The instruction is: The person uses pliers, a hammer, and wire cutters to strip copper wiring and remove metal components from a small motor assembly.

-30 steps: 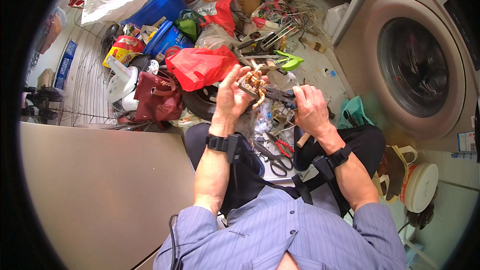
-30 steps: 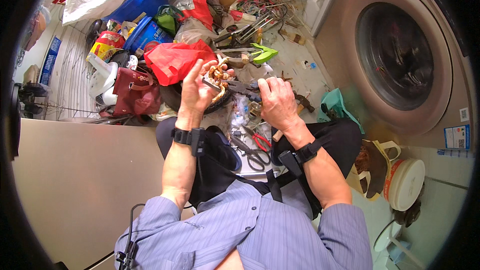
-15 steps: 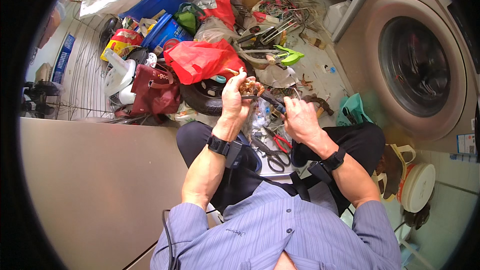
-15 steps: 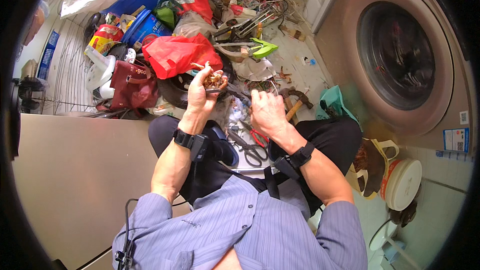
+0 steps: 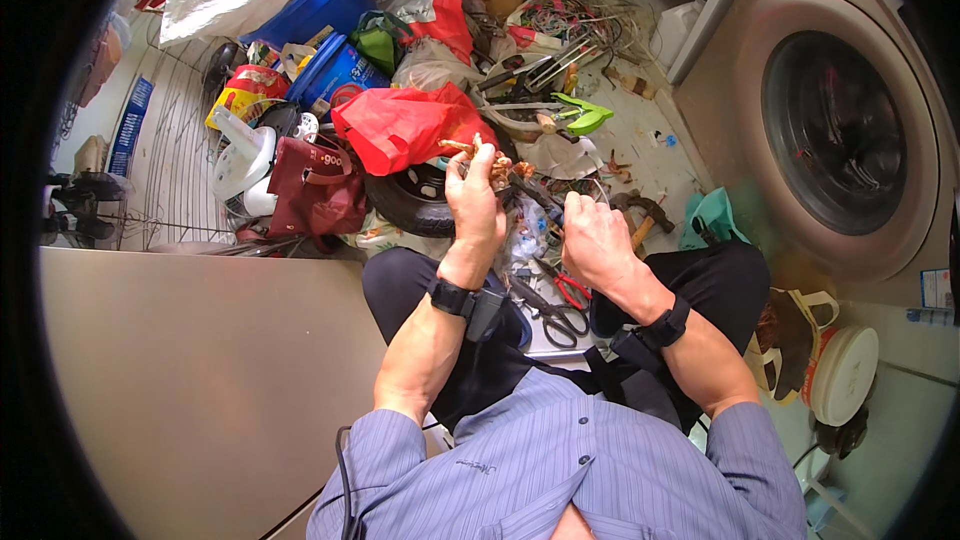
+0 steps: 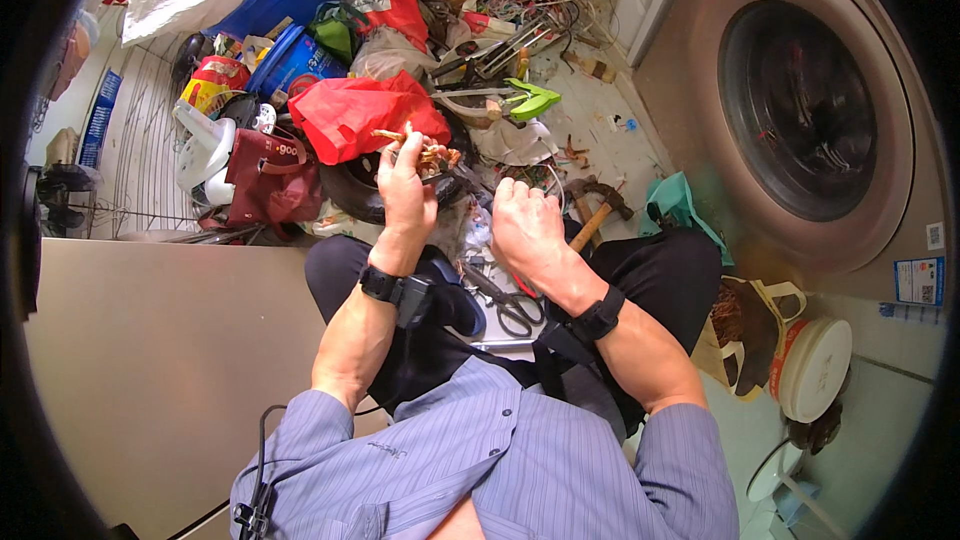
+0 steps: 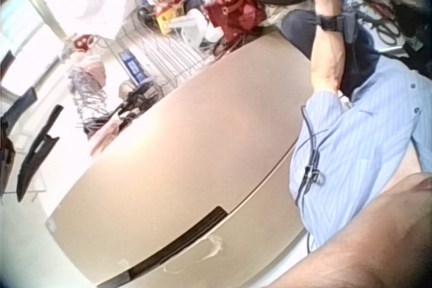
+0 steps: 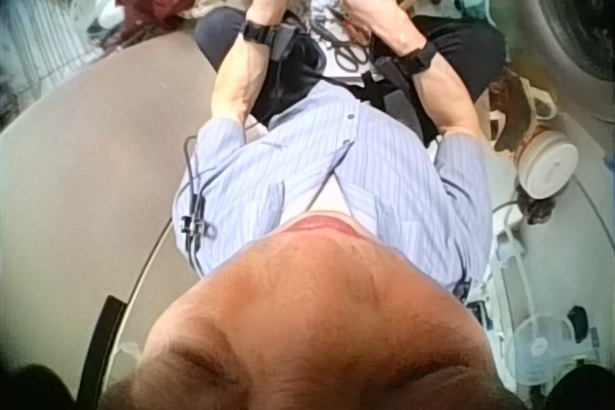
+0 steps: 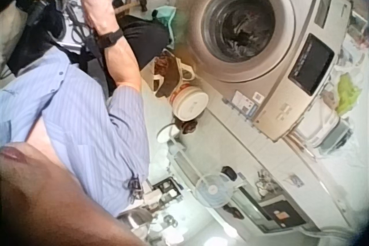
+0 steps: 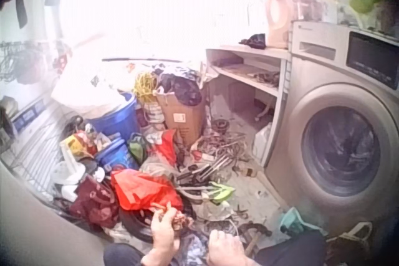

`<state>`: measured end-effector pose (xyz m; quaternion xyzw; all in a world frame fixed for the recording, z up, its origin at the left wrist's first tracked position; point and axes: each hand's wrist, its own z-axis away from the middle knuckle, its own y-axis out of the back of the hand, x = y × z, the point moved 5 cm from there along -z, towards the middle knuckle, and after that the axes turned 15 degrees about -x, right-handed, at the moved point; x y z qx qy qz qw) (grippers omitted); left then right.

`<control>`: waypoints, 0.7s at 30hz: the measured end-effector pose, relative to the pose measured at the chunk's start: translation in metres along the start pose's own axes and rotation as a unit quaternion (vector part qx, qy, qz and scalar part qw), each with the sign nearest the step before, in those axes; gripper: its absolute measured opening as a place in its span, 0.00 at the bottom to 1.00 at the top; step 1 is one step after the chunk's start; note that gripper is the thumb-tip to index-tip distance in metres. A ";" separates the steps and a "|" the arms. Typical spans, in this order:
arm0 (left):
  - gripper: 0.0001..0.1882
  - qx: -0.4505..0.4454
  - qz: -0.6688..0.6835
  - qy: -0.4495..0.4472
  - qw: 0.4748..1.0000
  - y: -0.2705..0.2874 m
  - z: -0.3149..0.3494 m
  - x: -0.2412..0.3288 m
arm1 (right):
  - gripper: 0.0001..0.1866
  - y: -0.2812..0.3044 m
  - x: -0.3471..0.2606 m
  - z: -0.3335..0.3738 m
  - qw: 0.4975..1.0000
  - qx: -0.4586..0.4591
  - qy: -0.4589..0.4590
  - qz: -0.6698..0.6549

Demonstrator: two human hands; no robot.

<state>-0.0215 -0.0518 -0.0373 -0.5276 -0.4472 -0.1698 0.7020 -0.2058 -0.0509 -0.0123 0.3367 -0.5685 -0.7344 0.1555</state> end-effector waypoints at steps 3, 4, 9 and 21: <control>0.06 -0.008 0.109 0.087 0.990 0.010 -0.002 -0.008 | 0.11 0.007 0.002 0.001 1.000 -0.005 0.001 0.023; 0.07 -0.017 0.098 0.076 0.992 0.007 -0.001 -0.003 | 0.11 0.007 0.006 0.000 1.000 -0.004 0.001 0.023; 0.06 -0.018 0.023 0.030 0.999 0.005 -0.006 -0.003 | 0.11 -0.003 0.023 -0.001 0.999 -0.026 0.026 -0.015; 0.16 0.015 0.155 0.148 0.977 0.014 -0.009 -0.011 | 0.19 0.000 0.033 0.009 0.981 -0.051 0.064 -0.178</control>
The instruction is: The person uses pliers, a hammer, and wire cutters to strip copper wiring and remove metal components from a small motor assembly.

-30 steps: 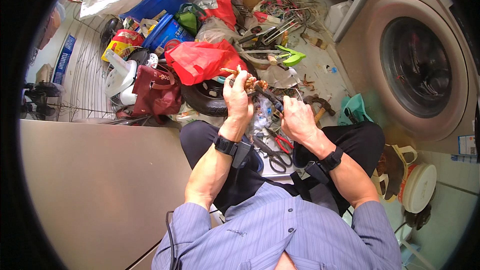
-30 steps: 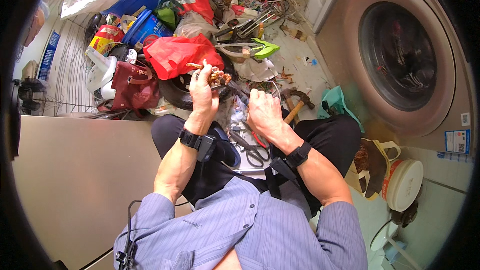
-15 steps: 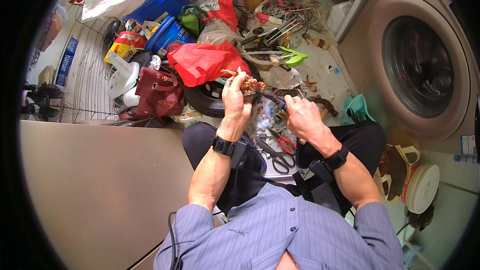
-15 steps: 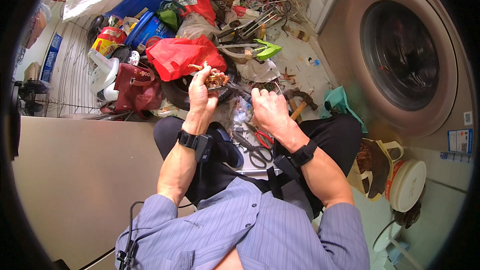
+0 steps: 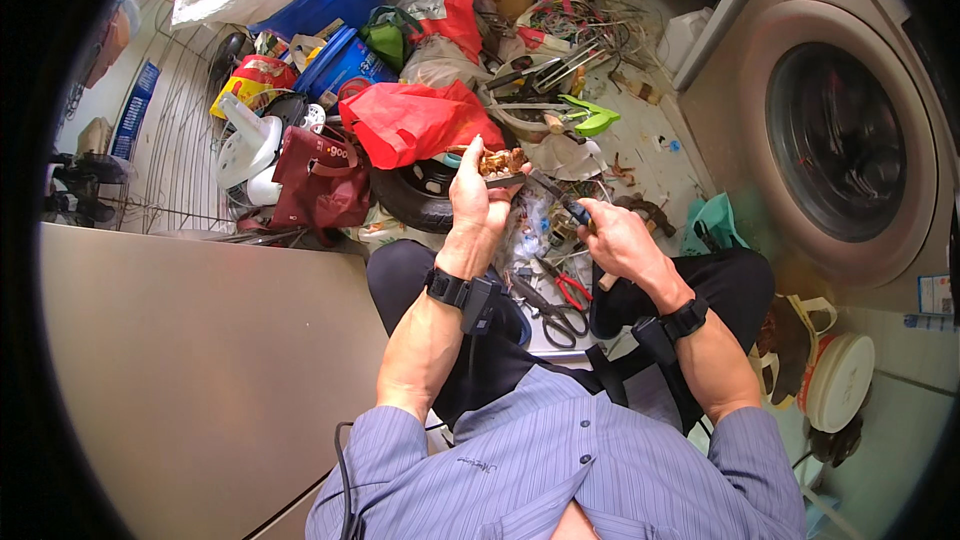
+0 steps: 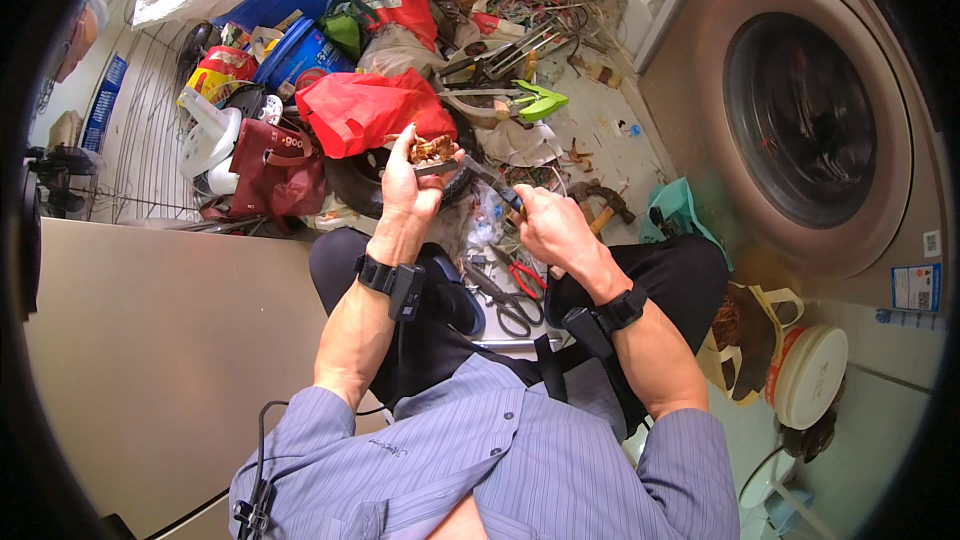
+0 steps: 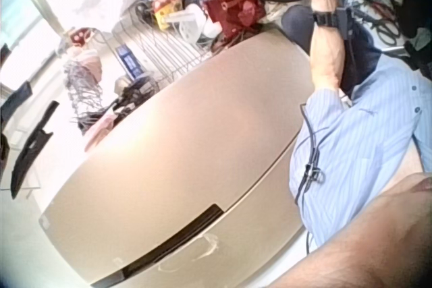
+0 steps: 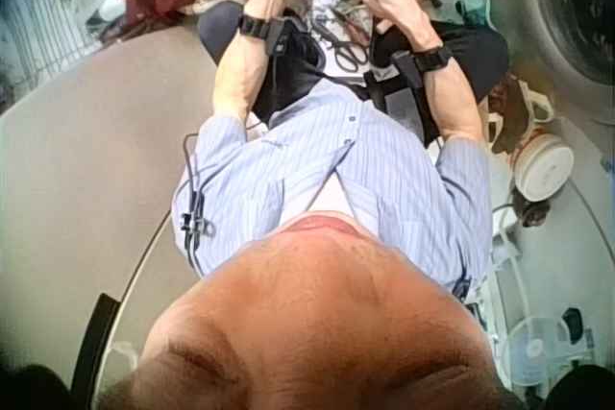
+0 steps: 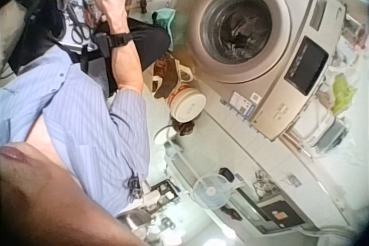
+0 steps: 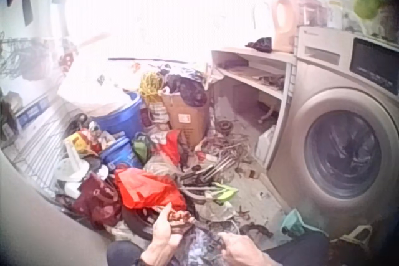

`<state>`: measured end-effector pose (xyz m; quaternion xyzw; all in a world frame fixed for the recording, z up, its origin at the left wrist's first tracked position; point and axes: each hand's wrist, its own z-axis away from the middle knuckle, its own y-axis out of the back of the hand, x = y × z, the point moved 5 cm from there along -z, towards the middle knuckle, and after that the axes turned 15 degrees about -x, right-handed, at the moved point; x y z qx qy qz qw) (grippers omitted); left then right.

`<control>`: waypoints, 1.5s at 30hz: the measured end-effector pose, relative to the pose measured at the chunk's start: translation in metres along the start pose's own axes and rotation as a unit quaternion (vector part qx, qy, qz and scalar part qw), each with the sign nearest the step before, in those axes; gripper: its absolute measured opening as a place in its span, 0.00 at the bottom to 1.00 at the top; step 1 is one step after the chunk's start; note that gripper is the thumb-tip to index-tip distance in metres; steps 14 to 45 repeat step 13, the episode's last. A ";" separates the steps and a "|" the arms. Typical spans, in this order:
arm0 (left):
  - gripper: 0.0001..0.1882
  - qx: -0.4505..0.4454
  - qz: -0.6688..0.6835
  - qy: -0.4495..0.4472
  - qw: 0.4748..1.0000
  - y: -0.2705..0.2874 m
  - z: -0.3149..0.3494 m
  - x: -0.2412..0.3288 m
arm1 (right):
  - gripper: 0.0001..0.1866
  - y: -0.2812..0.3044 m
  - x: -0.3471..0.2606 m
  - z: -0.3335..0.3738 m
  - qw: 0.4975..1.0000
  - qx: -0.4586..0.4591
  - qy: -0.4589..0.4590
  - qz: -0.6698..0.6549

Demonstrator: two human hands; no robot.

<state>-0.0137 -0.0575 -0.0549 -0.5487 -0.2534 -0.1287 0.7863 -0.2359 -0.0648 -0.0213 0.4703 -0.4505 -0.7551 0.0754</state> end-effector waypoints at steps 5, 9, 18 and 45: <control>0.17 -0.006 0.003 -0.006 1.000 0.001 0.003 0.002 | 0.23 -0.006 -0.008 -0.003 0.999 0.035 0.009 0.009; 0.13 -0.041 -0.027 -0.080 0.996 -0.004 0.007 0.005 | 0.26 -0.010 -0.009 -0.009 1.000 0.006 -0.028 0.014; 0.13 -0.062 -0.099 -0.181 0.977 -0.015 0.013 0.012 | 0.33 -0.018 -0.004 -0.014 0.996 0.050 0.027 0.062; 0.13 -0.062 -0.099 -0.181 0.977 -0.015 0.013 0.012 | 0.33 -0.018 -0.004 -0.014 0.996 0.050 0.027 0.062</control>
